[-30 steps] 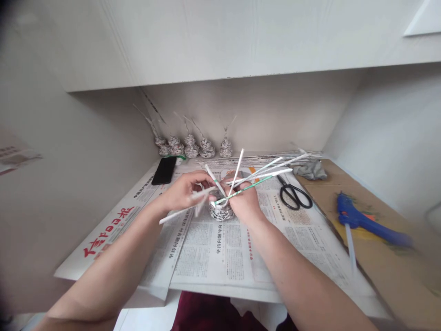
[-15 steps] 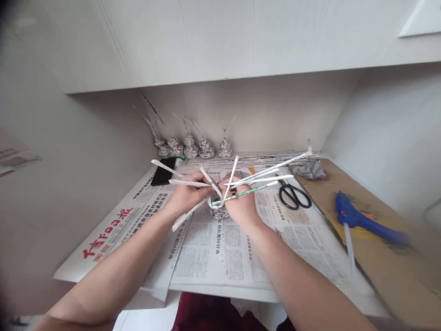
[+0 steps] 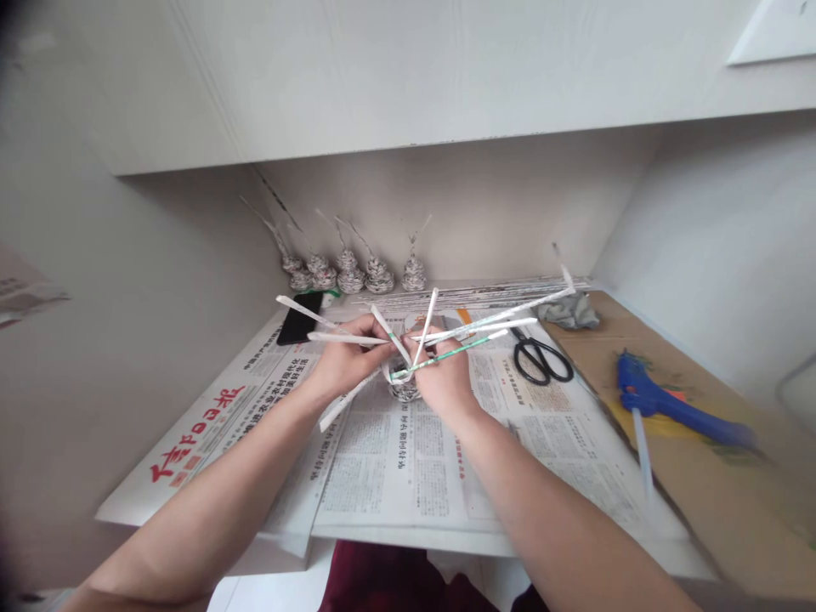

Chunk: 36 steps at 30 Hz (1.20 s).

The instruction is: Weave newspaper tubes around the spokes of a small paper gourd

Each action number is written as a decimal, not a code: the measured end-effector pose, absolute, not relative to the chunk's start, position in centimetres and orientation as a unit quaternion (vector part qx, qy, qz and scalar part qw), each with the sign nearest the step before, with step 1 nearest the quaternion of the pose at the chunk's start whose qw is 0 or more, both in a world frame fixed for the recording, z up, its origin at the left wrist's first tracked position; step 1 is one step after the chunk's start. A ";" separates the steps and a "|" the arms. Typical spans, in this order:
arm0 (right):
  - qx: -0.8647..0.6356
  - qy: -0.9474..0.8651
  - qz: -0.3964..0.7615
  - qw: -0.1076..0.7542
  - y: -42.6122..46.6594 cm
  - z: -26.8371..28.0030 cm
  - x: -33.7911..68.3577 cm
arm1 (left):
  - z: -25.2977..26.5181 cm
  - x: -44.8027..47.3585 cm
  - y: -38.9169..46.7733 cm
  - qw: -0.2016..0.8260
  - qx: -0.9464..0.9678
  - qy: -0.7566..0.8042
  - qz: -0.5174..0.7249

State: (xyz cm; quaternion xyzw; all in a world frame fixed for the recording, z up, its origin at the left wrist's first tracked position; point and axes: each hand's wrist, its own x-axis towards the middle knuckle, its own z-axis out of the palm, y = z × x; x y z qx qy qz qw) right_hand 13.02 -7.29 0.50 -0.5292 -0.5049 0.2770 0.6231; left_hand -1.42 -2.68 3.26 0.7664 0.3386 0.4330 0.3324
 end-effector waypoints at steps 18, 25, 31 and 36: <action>-0.484 -0.409 0.430 0.643 -6.8 0.3 13.2 | 3.4 -1.7 -2.1 0.314 0.738 0.407 0.438; -0.544 -0.492 0.311 0.604 -7.3 0.3 13.4 | 2.9 -1.1 -2.7 0.333 0.723 0.381 0.471; -0.548 -0.521 0.239 0.609 -7.5 0.7 13.5 | 2.7 -0.8 -2.9 0.348 0.722 0.363 0.475; -0.521 -0.461 0.298 0.654 -6.9 0.4 13.5 | 2.5 -0.6 -3.3 0.363 0.718 0.347 0.482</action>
